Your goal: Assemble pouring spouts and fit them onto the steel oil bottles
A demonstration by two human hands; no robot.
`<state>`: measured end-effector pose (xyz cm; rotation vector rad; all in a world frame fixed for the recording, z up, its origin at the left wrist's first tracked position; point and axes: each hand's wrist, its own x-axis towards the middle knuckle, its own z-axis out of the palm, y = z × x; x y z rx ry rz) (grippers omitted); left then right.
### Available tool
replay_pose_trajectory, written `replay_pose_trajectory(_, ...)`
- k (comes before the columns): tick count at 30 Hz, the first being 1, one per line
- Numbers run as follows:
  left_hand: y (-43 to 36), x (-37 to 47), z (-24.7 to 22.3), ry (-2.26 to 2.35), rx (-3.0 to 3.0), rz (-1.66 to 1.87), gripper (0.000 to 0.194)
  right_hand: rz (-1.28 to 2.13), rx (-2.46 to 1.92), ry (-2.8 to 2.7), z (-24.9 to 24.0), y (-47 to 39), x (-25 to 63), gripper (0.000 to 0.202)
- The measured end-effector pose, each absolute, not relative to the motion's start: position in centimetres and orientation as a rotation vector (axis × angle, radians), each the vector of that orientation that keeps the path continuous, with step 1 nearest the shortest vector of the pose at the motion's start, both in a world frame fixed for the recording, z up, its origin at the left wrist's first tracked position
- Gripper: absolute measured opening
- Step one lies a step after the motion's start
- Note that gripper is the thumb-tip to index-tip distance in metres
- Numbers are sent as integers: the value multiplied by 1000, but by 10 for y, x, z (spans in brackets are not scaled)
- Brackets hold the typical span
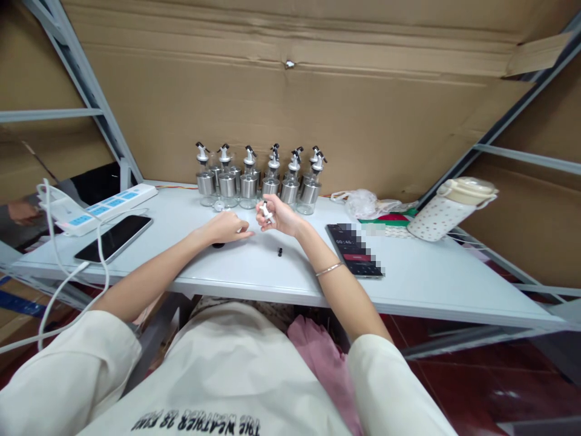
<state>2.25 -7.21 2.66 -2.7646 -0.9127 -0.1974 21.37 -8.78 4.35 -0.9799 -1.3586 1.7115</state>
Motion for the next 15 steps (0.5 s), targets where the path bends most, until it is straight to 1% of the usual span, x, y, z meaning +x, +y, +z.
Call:
replay_pose_trajectory(3,-72,22,27,-925,-2786,-271,47,1681,-1105,-1685,44,-93,214,27)
replay_pose_trajectory(5,-71,22,26,-895,-2809,-341,43,1673,-1126,-1803,44,-95,214,24)
replay_pose_trajectory(8,-70,22,24,-850,-2811,-561,35,1650,-1106,-1728,44,-94,216,21)
replay_pose_trajectory(11,-71,23,21,-824,-2743,-853,32,1626,-1116,-1653,41,-91,217,19)
replay_pose_trajectory(15,-75,26,16,-679,-2762,-1018,31,1780,-1126,-1860,36,-92,214,22)
